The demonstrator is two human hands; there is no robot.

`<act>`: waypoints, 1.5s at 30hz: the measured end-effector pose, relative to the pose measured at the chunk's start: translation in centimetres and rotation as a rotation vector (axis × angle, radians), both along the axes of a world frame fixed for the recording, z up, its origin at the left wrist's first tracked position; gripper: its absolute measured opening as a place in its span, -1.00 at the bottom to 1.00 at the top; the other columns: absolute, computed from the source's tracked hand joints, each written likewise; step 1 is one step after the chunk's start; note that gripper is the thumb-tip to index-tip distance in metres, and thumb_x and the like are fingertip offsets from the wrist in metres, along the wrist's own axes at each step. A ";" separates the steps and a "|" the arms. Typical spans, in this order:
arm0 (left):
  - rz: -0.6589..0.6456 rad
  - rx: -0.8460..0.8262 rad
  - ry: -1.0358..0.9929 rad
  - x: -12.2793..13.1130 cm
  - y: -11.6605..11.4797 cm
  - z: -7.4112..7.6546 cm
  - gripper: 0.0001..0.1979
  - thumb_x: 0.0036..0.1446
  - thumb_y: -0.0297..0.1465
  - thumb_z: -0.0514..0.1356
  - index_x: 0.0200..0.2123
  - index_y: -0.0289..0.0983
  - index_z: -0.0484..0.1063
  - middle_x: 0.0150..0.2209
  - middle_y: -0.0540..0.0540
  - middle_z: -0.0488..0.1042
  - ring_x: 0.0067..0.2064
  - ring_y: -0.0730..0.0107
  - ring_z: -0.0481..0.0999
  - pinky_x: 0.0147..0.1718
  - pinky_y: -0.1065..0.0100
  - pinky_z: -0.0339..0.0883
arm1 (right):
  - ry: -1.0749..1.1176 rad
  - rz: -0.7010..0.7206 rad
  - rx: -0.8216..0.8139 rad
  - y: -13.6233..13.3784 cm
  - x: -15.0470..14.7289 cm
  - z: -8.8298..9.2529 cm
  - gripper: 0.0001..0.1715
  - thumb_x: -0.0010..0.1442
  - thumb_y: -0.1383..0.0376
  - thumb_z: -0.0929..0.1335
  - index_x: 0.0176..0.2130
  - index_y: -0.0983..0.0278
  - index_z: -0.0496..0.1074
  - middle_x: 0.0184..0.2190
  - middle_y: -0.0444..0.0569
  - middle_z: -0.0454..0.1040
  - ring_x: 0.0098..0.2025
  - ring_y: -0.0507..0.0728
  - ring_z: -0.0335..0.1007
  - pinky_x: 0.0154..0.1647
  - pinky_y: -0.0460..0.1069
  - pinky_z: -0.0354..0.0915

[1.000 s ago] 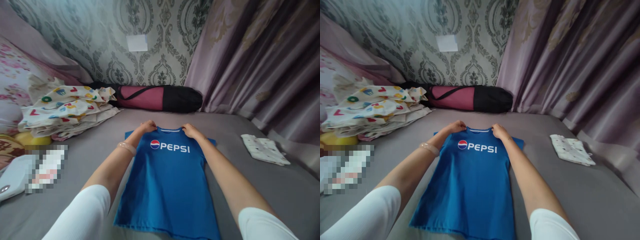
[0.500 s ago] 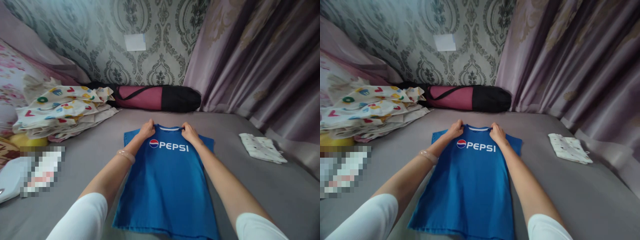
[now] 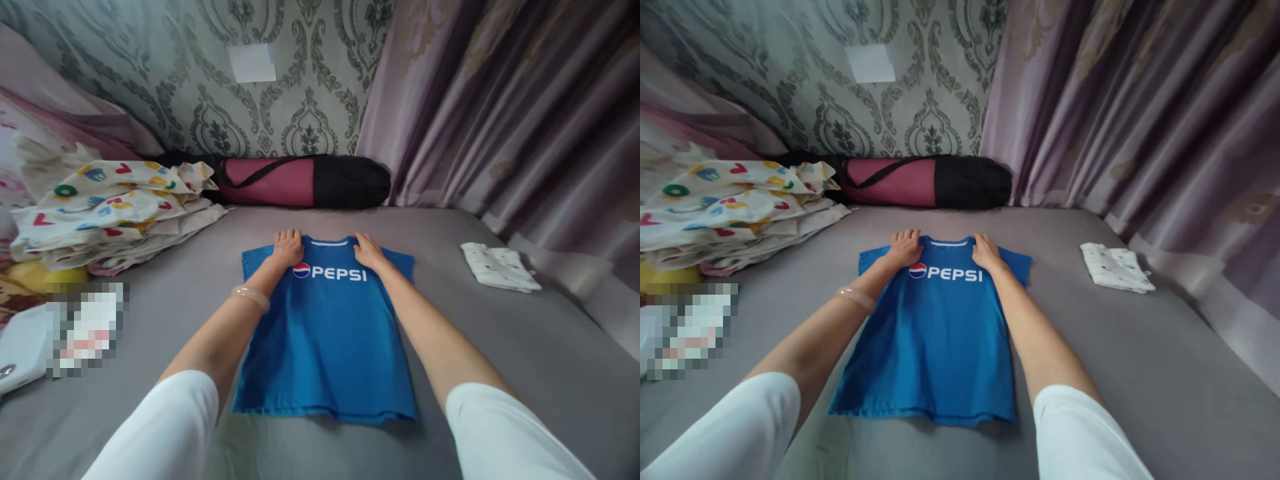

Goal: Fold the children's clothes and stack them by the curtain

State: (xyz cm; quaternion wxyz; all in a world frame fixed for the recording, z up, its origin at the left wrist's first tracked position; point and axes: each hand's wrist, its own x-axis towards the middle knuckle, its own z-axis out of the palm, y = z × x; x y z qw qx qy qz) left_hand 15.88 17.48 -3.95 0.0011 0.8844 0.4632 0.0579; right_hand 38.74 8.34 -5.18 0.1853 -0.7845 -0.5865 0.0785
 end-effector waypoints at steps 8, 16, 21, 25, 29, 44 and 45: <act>-0.105 -0.250 -0.284 -12.4 -8.9 1.8 -0.50 0.19 -0.11 0.04 0.11 -0.26 0.29 -0.05 -0.24 0.44 -0.08 0.16 0.46 -0.09 0.21 0.33 | 0.399 0.121 0.126 -14.1 1.5 3.0 -0.70 0.25 0.29 0.22 -0.05 0.28 0.41 -0.11 0.05 0.52 -0.24 0.07 0.51 -0.16 -0.03 0.37; 0.202 -0.580 -0.374 -19.7 -19.4 2.5 -0.43 0.06 0.09 0.05 -0.09 -0.23 0.38 -0.43 -0.05 0.52 -0.39 0.26 0.49 -0.39 0.32 0.31 | 0.427 0.004 -0.129 -28.3 -4.8 4.3 -0.69 0.29 0.09 0.20 -0.30 0.20 0.39 -0.43 -0.13 0.50 -0.47 0.03 0.42 -0.43 -0.09 0.24; 0.337 -0.357 -0.329 -18.0 -23.6 1.4 -0.59 0.14 0.03 0.00 -0.29 -0.19 0.35 -0.44 -0.04 0.46 -0.38 0.26 0.45 -0.37 0.30 0.26 | 0.104 -0.164 -0.233 -30.6 -8.2 3.3 -0.64 0.22 -0.03 0.26 -0.39 0.17 0.31 -0.53 -0.13 0.44 -0.49 0.10 0.35 -0.47 -0.05 0.09; 0.322 -0.212 -0.310 -17.3 -25.0 0.6 -0.64 0.17 -0.02 0.02 -0.38 -0.19 0.26 -0.39 -0.07 0.38 -0.31 0.24 0.41 -0.30 0.28 0.27 | -0.003 -0.206 -0.214 -30.8 -9.5 2.3 -0.71 0.21 0.01 0.26 -0.36 0.17 0.28 -0.40 -0.08 0.47 -0.41 0.13 0.39 -0.46 -0.04 0.07; 0.287 -0.169 -0.338 -17.4 -25.4 0.1 -0.66 0.16 -0.05 0.05 -0.43 -0.19 0.25 -0.39 -0.07 0.32 -0.32 0.26 0.38 -0.28 0.27 0.27 | -0.013 -0.191 -0.169 -30.6 -10.3 1.9 -0.78 0.20 0.10 0.23 -0.39 0.16 0.26 -0.37 -0.07 0.47 -0.35 0.15 0.41 -0.42 -0.03 0.11; 0.362 -0.577 -0.665 -20.5 -23.5 0.5 -0.59 0.05 0.01 0.14 -0.24 -0.20 0.28 -0.59 0.12 0.30 -0.57 0.46 0.20 -0.58 0.44 0.05 | 0.393 -0.142 -0.170 -32.3 -7.4 2.5 -0.74 0.19 0.15 0.20 -0.14 0.14 0.32 -0.63 -0.26 0.23 -0.61 0.04 0.13 -0.54 -0.07 0.07; 0.354 -0.568 -0.648 -20.6 -23.6 0.4 -0.59 0.06 0.01 0.13 -0.22 -0.20 0.29 -0.59 0.12 0.31 -0.56 0.45 0.20 -0.58 0.44 0.06 | 0.381 -0.137 -0.186 -32.4 -7.5 2.7 -0.73 0.19 0.15 0.20 -0.14 0.14 0.34 -0.62 -0.26 0.22 -0.60 0.04 0.13 -0.54 -0.07 0.07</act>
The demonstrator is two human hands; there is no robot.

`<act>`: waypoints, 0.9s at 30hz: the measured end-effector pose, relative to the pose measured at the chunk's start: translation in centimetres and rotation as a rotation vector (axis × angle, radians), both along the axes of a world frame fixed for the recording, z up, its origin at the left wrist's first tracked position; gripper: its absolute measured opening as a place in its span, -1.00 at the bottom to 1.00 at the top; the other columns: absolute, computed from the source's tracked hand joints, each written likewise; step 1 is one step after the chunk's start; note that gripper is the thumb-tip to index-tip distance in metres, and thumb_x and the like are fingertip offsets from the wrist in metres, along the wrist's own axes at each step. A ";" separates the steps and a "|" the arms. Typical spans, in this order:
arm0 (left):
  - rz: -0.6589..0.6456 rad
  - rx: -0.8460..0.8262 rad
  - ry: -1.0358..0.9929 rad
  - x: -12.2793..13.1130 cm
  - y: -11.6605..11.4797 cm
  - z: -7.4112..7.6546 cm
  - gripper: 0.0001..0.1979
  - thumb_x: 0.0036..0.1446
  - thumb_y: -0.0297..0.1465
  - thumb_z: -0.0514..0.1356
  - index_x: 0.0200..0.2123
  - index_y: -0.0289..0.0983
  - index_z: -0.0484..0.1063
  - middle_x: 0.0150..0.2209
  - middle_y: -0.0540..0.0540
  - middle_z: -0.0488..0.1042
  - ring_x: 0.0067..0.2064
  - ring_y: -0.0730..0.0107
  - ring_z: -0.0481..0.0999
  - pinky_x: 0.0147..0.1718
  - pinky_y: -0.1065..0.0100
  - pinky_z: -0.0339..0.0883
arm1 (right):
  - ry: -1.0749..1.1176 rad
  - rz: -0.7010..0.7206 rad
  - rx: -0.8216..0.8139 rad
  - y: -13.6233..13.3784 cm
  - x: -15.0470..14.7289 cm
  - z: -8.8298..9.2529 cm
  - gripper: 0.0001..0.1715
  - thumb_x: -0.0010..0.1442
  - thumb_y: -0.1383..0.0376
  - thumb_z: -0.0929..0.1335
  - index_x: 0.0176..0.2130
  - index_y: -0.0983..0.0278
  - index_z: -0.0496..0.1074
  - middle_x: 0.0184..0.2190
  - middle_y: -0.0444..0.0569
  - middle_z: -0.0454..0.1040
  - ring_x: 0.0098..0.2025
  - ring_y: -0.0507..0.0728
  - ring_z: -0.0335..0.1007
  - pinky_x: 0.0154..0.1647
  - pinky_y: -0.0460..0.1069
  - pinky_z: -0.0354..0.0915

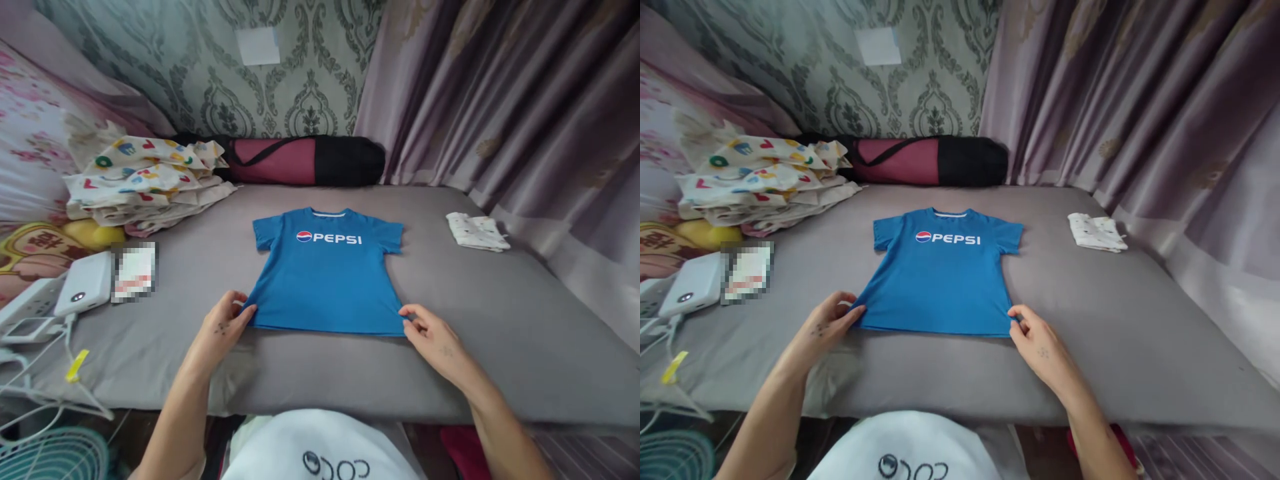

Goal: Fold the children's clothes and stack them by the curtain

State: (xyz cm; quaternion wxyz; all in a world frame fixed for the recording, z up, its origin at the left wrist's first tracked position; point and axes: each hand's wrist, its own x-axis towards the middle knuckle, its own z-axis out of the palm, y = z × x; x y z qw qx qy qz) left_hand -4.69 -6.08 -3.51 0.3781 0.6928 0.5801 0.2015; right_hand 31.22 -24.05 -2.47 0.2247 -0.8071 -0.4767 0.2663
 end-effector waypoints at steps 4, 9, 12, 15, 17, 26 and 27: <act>-0.051 0.030 0.046 0.0 -0.2 0.5 -0.57 0.06 0.00 0.10 -0.16 -0.19 0.29 -0.61 0.13 0.25 -0.56 0.42 0.21 -0.57 0.43 0.06 | -0.013 0.040 -0.045 -0.3 0.1 0.5 -0.70 0.20 0.17 0.18 -0.15 0.14 0.39 -0.61 -0.23 0.24 -0.58 0.05 0.15 -0.53 -0.08 0.07; -0.136 0.027 0.115 -0.2 -0.4 1.4 -0.47 0.10 -0.06 0.06 0.09 -0.16 0.27 -0.60 0.14 0.16 -0.55 0.41 0.20 -0.55 0.42 0.08 | -0.014 0.071 -0.089 -0.7 0.5 0.5 -0.68 0.21 0.15 0.17 -0.14 0.14 0.41 -0.59 -0.20 0.30 -0.54 0.07 0.24 -0.50 -0.07 0.11; -0.199 0.027 0.139 -0.4 -0.3 1.5 -0.47 0.10 -0.09 0.04 0.11 -0.15 0.32 -0.56 0.09 0.24 -0.51 0.38 0.25 -0.50 0.40 0.13 | -0.023 0.077 -0.094 -0.9 0.5 0.6 -0.69 0.19 0.13 0.20 -0.15 0.12 0.42 -0.56 -0.17 0.37 -0.52 0.09 0.29 -0.50 -0.07 0.14; -0.241 -0.019 0.183 -0.7 -0.1 1.4 -0.52 0.11 -0.10 0.02 0.01 -0.14 0.45 -0.53 0.04 0.34 -0.49 0.34 0.31 -0.47 0.38 0.17 | -0.014 0.071 -0.090 -1.0 0.4 0.9 -0.71 0.16 0.12 0.22 -0.17 0.10 0.43 -0.54 -0.15 0.41 -0.50 0.10 0.32 -0.50 -0.07 0.16; -0.258 -0.032 0.205 -0.9 0.0 1.2 -0.54 0.11 -0.10 0.02 -0.03 -0.14 0.48 -0.54 0.03 0.36 -0.50 0.33 0.33 -0.49 0.38 0.17 | -0.005 0.080 -0.097 -1.1 0.5 1.0 -0.71 0.16 0.13 0.23 -0.17 0.10 0.43 -0.54 -0.15 0.41 -0.50 0.10 0.31 -0.49 -0.07 0.16; -0.469 -0.089 0.221 -0.7 2.2 5.0 -0.59 -0.01 -0.02 0.18 -0.14 -0.04 0.57 -0.47 -0.04 0.50 -0.43 0.26 0.43 -0.45 0.35 0.27 | 0.054 0.217 -0.197 -0.3 1.6 1.7 -0.80 0.21 0.16 0.22 -0.23 0.13 0.37 -0.59 -0.20 0.37 -0.52 0.06 0.25 -0.48 -0.08 0.12; -0.526 -0.145 0.220 -0.5 3.2 5.9 -0.59 -0.03 -0.01 0.20 -0.16 -0.04 0.58 -0.49 -0.04 0.49 -0.45 0.28 0.42 -0.46 0.36 0.27 | 0.081 0.244 -0.240 0.1 2.0 2.4 -0.81 0.20 0.15 0.23 -0.24 0.13 0.37 -0.60 -0.20 0.37 -0.53 0.05 0.25 -0.50 -0.08 0.11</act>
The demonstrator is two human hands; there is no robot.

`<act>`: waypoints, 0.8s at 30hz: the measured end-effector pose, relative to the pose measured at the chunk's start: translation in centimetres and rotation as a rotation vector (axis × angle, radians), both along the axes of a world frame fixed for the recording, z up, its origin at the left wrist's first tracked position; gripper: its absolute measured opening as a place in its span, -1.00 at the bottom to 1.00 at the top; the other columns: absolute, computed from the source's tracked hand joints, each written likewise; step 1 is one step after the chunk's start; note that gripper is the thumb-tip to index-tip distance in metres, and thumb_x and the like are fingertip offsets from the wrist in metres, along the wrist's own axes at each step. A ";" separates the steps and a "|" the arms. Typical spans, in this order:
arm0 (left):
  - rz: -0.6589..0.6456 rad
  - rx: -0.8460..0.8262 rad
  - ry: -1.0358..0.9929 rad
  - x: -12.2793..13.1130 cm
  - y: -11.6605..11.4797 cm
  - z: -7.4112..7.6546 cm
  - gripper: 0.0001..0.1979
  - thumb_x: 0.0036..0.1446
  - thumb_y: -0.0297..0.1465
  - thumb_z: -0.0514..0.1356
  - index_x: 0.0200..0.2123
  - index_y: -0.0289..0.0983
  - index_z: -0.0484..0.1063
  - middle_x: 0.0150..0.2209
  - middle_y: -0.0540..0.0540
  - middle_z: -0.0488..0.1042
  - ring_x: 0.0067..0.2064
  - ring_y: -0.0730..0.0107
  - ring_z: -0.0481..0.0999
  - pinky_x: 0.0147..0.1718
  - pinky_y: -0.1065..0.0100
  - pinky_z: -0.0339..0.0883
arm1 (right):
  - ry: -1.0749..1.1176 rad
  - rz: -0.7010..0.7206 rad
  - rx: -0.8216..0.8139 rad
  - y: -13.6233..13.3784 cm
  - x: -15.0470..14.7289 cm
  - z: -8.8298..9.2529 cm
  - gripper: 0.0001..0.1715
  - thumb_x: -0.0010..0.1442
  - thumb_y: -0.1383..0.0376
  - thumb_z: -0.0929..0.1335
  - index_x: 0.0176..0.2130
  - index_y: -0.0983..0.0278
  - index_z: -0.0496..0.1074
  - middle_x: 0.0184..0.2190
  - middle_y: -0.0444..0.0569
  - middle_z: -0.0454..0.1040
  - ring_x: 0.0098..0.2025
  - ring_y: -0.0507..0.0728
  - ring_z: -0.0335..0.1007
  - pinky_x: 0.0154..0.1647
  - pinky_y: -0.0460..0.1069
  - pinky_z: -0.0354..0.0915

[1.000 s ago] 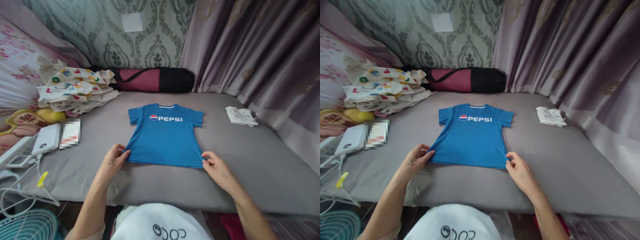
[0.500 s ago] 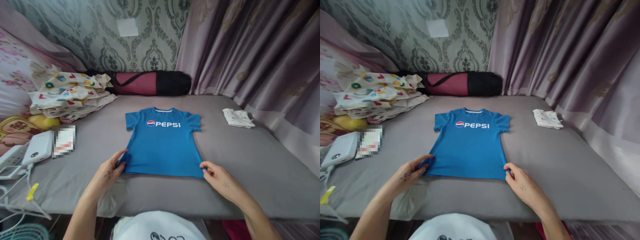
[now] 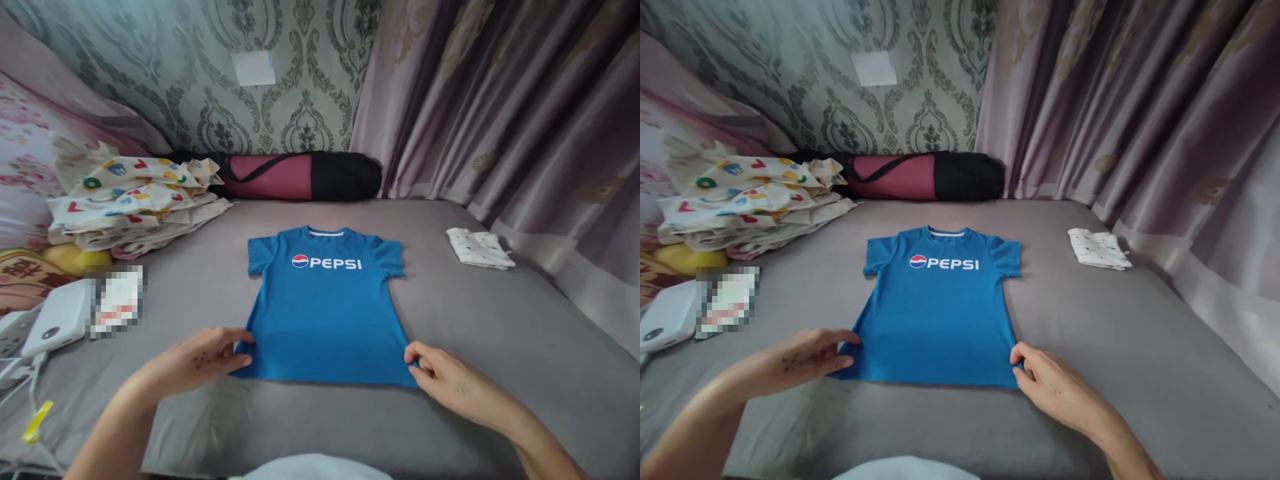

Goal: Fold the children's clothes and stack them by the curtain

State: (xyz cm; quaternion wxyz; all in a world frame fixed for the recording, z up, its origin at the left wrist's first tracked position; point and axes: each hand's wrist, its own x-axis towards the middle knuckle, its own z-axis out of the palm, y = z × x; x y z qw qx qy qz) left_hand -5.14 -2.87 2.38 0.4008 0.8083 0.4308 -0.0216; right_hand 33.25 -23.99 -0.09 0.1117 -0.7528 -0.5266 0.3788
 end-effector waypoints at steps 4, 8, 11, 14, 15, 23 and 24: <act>-0.173 -0.230 -0.069 2.8 7.2 2.7 -0.55 -0.01 0.01 0.19 -0.13 -0.09 0.57 -0.45 -0.03 0.51 -0.42 0.32 0.43 -0.44 0.37 0.30 | 0.128 0.115 -0.142 4.5 2.5 3.3 -0.74 0.19 0.10 0.26 -0.38 0.17 0.43 -0.60 -0.12 0.46 -0.62 0.04 0.27 -0.59 -0.09 0.12; 0.023 0.028 -0.324 8.5 16.6 1.6 -0.53 -0.10 0.02 0.26 -0.28 -0.22 0.59 -0.32 -0.09 0.58 -0.25 0.22 0.50 -0.31 0.34 0.37 | 0.182 0.112 0.183 14.7 5.5 4.3 -0.69 0.14 0.12 0.30 -0.46 0.26 0.47 -0.47 -0.01 0.55 -0.48 0.05 0.40 -0.45 -0.08 0.28; 0.123 0.063 -0.385 13.7 22.0 -1.2 -0.50 -0.16 0.00 0.29 -0.32 -0.31 0.57 -0.34 -0.12 0.59 -0.23 0.18 0.52 -0.26 0.30 0.38 | 0.074 -0.040 0.392 23.4 7.4 2.4 -0.69 0.15 0.18 0.29 -0.39 0.32 0.53 -0.43 0.02 0.57 -0.40 0.07 0.44 -0.36 -0.07 0.35; 0.162 0.109 -0.345 17.8 25.2 -4.0 -0.58 -0.16 -0.07 0.31 -0.41 -0.34 0.55 -0.41 -0.13 0.57 -0.25 0.18 0.52 -0.23 0.29 0.38 | -0.107 -0.043 0.439 30.0 8.7 0.1 -0.71 0.19 0.24 0.27 -0.38 0.31 0.54 -0.42 -0.02 0.57 -0.27 0.11 0.45 -0.24 -0.07 0.35; 0.166 0.109 -0.323 18.8 25.8 -4.7 -0.60 -0.16 -0.09 0.31 -0.44 -0.34 0.55 -0.44 -0.13 0.56 -0.27 0.18 0.52 -0.25 0.29 0.37 | -0.130 -0.032 0.421 31.6 8.9 -0.5 -0.71 0.19 0.23 0.28 -0.39 0.31 0.54 -0.44 -0.05 0.56 -0.28 0.11 0.44 -0.25 -0.08 0.34; 0.039 -0.104 -0.197 20.6 28.3 -5.6 -0.63 -0.17 -0.10 0.34 -0.45 -0.32 0.57 -0.42 -0.14 0.59 -0.34 0.21 0.52 -0.33 0.32 0.38 | -0.114 0.085 0.188 36.3 10.2 -2.7 -0.74 0.16 0.18 0.37 -0.44 0.29 0.53 -0.55 -0.11 0.50 -0.49 0.03 0.34 -0.45 -0.12 0.24; 0.023 -0.146 -0.190 20.4 28.3 -5.3 -0.61 -0.18 -0.10 0.35 -0.43 -0.32 0.57 -0.39 -0.15 0.60 -0.32 0.20 0.53 -0.32 0.32 0.38 | -0.098 0.105 0.162 36.5 10.4 -2.8 -0.73 0.16 0.16 0.38 -0.44 0.29 0.53 -0.53 -0.10 0.51 -0.50 0.03 0.34 -0.45 -0.11 0.24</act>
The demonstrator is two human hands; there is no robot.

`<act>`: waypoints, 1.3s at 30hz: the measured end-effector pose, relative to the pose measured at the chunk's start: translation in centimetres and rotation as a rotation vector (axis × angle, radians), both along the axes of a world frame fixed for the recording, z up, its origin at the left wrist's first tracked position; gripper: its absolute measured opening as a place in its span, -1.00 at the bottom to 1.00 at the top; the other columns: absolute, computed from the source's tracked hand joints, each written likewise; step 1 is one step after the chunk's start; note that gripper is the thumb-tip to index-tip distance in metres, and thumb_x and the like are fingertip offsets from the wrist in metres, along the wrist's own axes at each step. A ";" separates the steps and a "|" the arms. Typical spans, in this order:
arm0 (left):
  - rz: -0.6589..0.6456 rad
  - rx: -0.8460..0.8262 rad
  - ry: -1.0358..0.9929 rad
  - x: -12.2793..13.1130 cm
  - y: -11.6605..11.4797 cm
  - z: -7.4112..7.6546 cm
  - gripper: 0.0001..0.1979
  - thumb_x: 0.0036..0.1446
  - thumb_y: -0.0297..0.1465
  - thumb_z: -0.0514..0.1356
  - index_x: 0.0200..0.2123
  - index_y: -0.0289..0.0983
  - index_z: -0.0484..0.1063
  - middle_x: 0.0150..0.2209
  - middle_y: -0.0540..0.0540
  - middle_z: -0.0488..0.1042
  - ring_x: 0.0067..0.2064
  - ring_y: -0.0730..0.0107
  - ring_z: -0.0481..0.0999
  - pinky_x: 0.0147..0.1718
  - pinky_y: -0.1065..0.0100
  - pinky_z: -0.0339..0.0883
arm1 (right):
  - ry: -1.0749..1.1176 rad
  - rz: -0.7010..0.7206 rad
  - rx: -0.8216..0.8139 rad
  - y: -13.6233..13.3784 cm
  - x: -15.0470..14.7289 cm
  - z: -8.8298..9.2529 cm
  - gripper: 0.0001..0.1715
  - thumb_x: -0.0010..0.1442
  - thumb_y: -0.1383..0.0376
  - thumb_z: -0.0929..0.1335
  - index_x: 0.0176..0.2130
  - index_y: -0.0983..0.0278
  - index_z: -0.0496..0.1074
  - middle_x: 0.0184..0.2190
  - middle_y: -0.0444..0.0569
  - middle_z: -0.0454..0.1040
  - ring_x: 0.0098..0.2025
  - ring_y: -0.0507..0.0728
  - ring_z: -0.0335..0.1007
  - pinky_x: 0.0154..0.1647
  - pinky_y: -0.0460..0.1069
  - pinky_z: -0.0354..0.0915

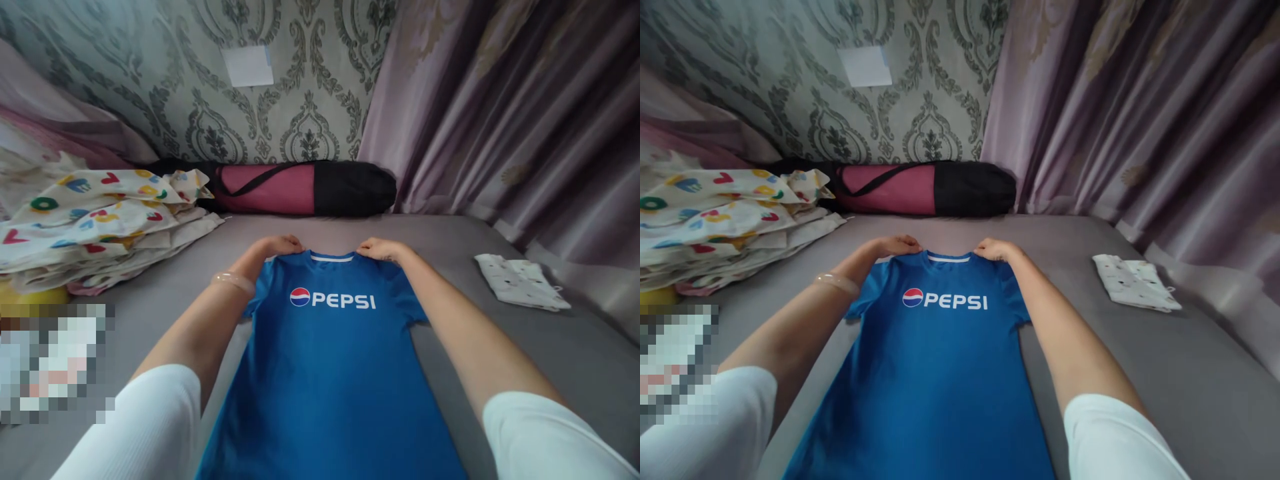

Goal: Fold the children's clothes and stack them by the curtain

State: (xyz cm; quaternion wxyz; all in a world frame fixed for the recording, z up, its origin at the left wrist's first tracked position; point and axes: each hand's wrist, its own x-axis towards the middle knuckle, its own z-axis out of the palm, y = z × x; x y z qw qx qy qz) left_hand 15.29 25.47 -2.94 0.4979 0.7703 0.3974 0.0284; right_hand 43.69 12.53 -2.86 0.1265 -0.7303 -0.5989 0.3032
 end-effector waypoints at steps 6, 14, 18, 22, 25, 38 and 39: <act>-0.009 -0.190 -0.002 -0.6 -0.5 0.8 -0.50 -0.28 -0.03 0.42 -0.32 -0.28 0.60 -0.24 -0.12 0.63 -0.17 0.17 0.56 -0.18 0.34 0.41 | 0.099 0.122 -0.106 0.2 0.9 0.3 -0.66 0.08 0.05 0.42 -0.29 0.26 0.57 -0.35 -0.06 0.59 -0.35 0.08 0.44 -0.34 -0.11 0.30; -0.053 -0.180 -0.050 -1.0 -1.0 0.9 -0.46 -0.24 0.03 0.39 -0.32 -0.29 0.60 -0.31 -0.12 0.63 -0.19 0.21 0.55 -0.13 0.33 0.37 | -0.022 0.174 -0.052 -0.8 -0.1 0.7 -0.72 0.20 0.21 0.32 -0.20 0.31 0.54 -0.23 -0.02 0.58 -0.25 0.09 0.45 -0.27 -0.13 0.27; -0.159 -0.101 -0.091 -1.1 -1.0 0.7 -0.50 -0.13 0.02 0.34 -0.36 -0.34 0.58 -0.37 -0.12 0.60 -0.27 0.28 0.53 -0.21 0.34 0.36 | -0.062 0.083 0.070 -1.3 -0.7 0.5 -0.72 0.27 0.24 0.25 -0.18 0.31 0.50 -0.23 -0.01 0.56 -0.23 0.09 0.43 -0.26 -0.12 0.27; -0.153 0.228 -0.089 -0.3 -1.2 -0.1 -0.57 0.09 -0.07 0.18 -0.36 -0.36 0.53 -0.42 -0.08 0.55 -0.33 0.33 0.48 -0.30 0.37 0.33 | -0.123 0.018 0.195 -2.1 -1.4 -0.3 -0.69 0.34 0.24 0.17 -0.15 0.30 0.42 -0.20 0.02 0.53 -0.19 0.10 0.42 -0.19 -0.09 0.26; -0.099 0.535 -0.025 0.3 -2.4 -1.0 -0.65 0.25 -0.20 0.04 -0.29 -0.33 0.49 -0.37 -0.09 0.54 -0.30 0.32 0.48 -0.26 0.37 0.31 | -0.201 0.023 0.294 -3.0 -2.4 -1.1 -0.70 0.38 0.24 0.12 -0.07 0.27 0.34 -0.17 0.05 0.51 -0.16 0.13 0.43 -0.18 -0.06 0.25; 0.054 1.106 0.421 2.4 -4.3 -2.1 -0.64 0.39 -0.35 -0.20 0.00 -0.28 0.32 -0.07 -0.27 0.45 0.01 0.13 0.45 -0.09 0.23 0.30 | -0.745 0.000 0.300 -2.0 -4.3 -1.1 -0.65 0.41 0.36 0.03 0.00 0.31 0.27 -0.02 0.20 0.45 -0.04 0.21 0.42 -0.06 0.03 0.20; 0.051 1.085 0.432 2.6 -4.2 -2.1 -0.63 0.39 -0.36 -0.21 0.01 -0.29 0.32 -0.05 -0.29 0.45 0.02 0.12 0.44 -0.07 0.21 0.29 | -0.734 0.002 0.299 -1.7 -4.2 -1.2 -0.64 0.41 0.35 0.03 0.00 0.32 0.28 -0.04 0.20 0.46 -0.03 0.22 0.42 -0.05 0.03 0.20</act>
